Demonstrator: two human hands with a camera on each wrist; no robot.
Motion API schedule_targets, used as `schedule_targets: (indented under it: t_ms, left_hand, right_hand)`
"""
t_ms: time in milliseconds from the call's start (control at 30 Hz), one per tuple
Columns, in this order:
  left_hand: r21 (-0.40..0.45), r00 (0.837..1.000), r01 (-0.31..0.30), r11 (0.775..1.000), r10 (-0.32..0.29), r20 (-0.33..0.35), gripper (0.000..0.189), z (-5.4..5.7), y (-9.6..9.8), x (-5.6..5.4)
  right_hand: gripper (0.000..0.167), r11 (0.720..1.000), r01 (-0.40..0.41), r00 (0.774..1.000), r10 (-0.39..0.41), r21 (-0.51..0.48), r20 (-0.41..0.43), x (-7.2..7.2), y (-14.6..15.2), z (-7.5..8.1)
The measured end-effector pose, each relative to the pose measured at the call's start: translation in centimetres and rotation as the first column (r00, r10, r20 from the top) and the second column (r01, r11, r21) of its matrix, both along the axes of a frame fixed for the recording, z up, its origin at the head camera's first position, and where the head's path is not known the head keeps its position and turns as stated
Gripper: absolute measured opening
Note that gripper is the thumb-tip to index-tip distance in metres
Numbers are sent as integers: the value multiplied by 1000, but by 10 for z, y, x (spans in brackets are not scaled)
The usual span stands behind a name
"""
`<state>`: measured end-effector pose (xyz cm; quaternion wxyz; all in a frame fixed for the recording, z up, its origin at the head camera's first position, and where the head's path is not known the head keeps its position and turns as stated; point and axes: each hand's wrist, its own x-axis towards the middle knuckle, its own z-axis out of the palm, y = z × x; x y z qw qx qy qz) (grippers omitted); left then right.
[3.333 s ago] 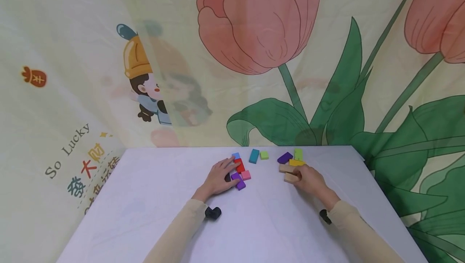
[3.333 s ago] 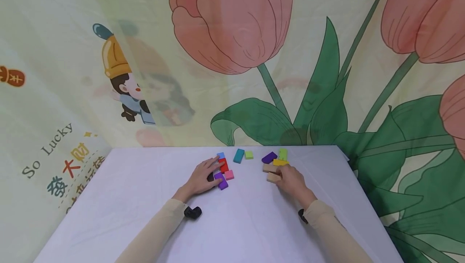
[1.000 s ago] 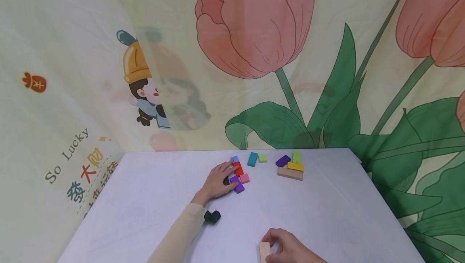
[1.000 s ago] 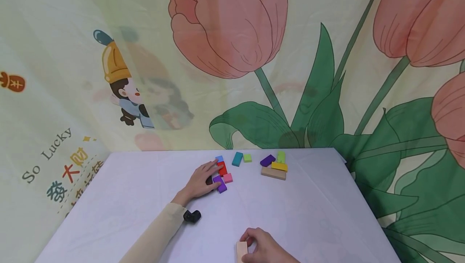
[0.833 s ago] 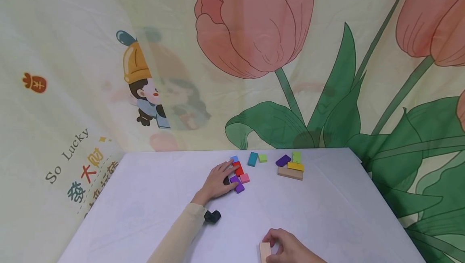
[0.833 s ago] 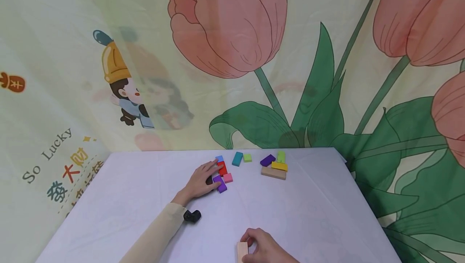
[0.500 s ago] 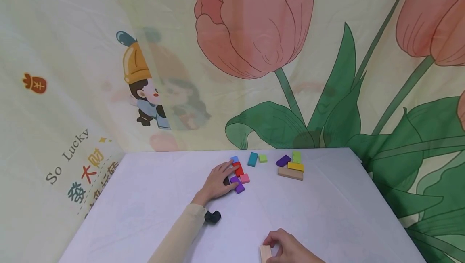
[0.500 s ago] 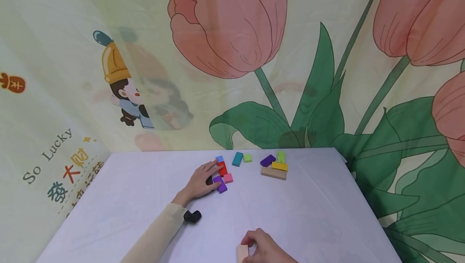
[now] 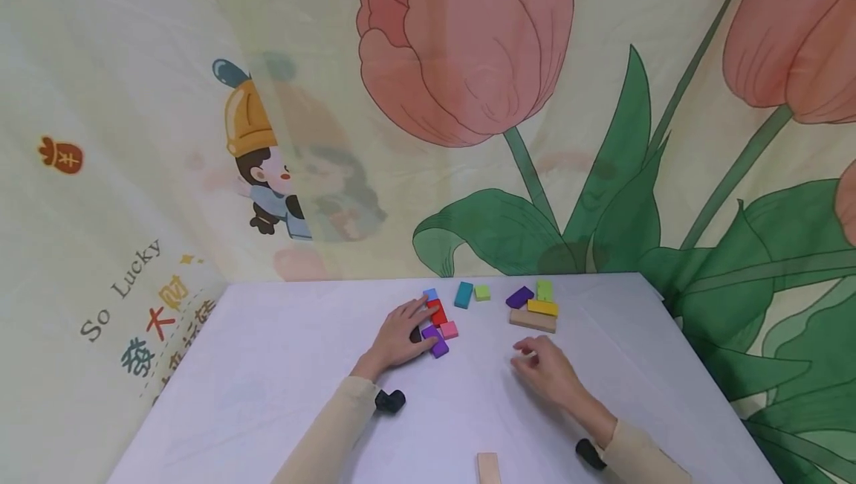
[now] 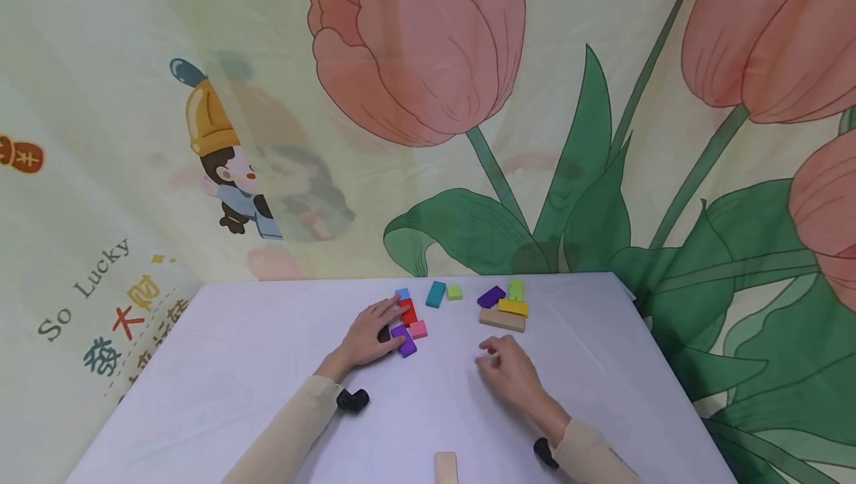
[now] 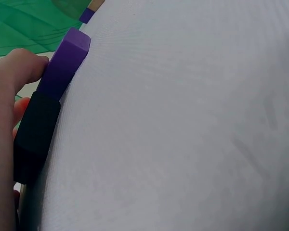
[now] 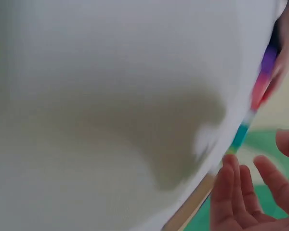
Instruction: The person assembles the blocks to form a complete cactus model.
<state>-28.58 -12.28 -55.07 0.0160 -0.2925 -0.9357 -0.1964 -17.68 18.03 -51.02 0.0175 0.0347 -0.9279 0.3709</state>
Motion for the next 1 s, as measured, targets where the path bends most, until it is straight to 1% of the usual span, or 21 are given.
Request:
schedule_targets:
  t_ms: [67,167,267,367,433,567,667,767,800,1000]
  left_hand:
    - [-9,1000,-1,1000,2,3,67,-1,-1,0]
    - [-5,1000,7,1000,-7,4,67,-2,-1,0]
    - [5,1000,11,1000,-11,4,67,-1,0,0]
    - [19,1000,10,1000,-10,-3,66,-1,-1,0]
    - [30,1000,15,999,-14,-18,66,-1,-1,0]
    - [50,997,37,998,-34,-68,66,-3,-2,1]
    - [59,996,40,997,-35,-79,67,-4,-2,1]
    - [48,998,22,999,-19,-51,66,-3,-1,1]
    - [49,999,17,999,-16,-33,66,-3,-2,2]
    - [14,1000,0,1000,0,3,66,0,-1,2]
  right_hand:
    - [24,998,34,998,-31,54,-56,-20,13,-1]
    - [25,992,63,991,-49,114,-124,-42,29,-1]
    - [23,982,71,981,-37,172,-191,-57,40,-1]
    - [21,975,68,975,-20,212,-219,-66,44,-2]
    - [20,971,69,977,-19,230,-215,-69,45,-4]
    - [20,965,77,984,-34,251,-173,-70,46,-7]
    - [23,965,69,990,-36,254,-133,-70,46,-6]
    - [25,967,51,995,-27,248,-99,-70,44,-3]
    - [24,968,45,996,-23,246,-91,-70,44,-2]
    - [12,968,29,996,-7,250,-87,-67,40,4]
